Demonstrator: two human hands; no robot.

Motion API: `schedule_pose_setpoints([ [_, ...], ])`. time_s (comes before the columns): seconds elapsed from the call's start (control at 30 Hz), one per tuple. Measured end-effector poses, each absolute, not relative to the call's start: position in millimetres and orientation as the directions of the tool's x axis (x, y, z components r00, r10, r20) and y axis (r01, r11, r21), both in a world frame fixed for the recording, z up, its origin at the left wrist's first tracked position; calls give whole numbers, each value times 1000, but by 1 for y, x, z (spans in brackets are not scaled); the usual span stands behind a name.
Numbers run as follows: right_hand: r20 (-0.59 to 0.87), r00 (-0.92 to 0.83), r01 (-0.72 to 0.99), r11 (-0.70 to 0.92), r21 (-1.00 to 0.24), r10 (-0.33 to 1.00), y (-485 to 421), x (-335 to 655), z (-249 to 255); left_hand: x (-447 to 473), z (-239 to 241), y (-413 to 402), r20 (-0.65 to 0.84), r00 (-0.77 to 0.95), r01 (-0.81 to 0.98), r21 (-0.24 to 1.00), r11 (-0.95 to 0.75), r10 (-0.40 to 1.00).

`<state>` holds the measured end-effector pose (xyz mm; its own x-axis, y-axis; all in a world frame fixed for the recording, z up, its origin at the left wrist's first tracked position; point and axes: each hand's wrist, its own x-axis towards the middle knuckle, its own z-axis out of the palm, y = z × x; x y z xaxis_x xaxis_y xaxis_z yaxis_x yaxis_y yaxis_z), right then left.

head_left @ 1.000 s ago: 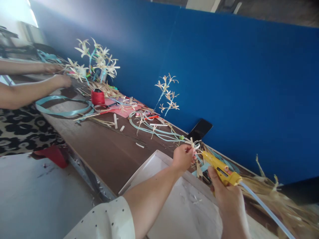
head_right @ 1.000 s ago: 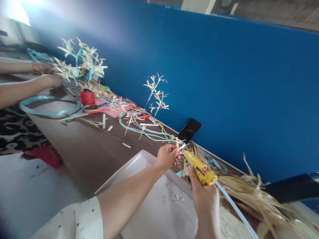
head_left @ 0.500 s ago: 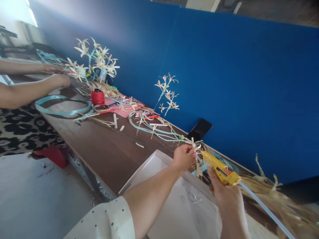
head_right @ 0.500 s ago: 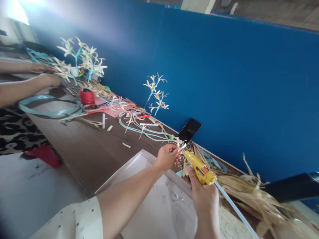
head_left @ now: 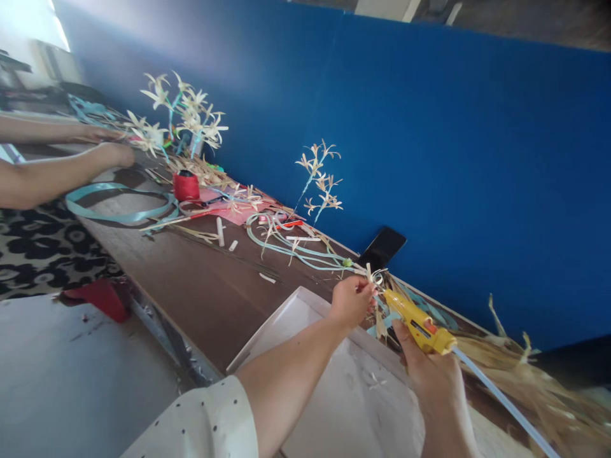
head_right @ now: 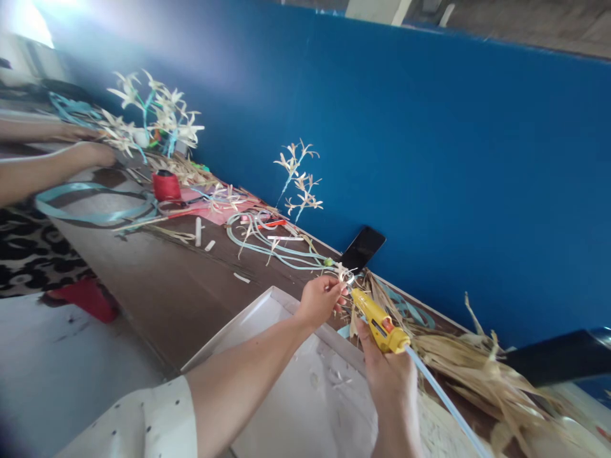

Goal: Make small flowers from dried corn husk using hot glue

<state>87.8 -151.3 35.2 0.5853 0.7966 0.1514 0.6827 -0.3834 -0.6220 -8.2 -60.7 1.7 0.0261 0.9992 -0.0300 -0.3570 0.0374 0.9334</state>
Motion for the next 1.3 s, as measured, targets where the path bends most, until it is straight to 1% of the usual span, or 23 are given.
schedule_pose_setpoints([
  [0.2, 155, 589, 680, -382, -626, 793, -150, 91, 32, -9, 4, -62, -48, 19, -368, 928, 52, 999],
  [0.4, 86, 624, 633, -438, -638, 776, -152, 87, 37, -7, 0, -59, -45, 4, -362, 931, 44, 999],
  [0.6, 69, 643, 611, -457, -647, 763, -153, 85, 39, -9, 2, -60, -75, 0, -328, 942, 71, 997],
  [0.9, 113, 630, 617, -408, -673, 768, -153, 86, 36, -7, -3, -57, -37, -3, -349, 937, 33, 999],
  [1.0, 122, 624, 626, -399, -670, 772, -152, 88, 34, -7, -3, -57, -35, -3, -344, 938, 32, 999],
  [1.17, 57, 617, 613, -434, -660, 785, -151, 91, 34, -7, -1, -59, -41, 2, -337, 941, 40, 999],
  [1.3, 70, 625, 634, -452, -627, 778, -150, 92, 34, -8, 0, -59, -37, 9, -332, 943, 37, 999],
])
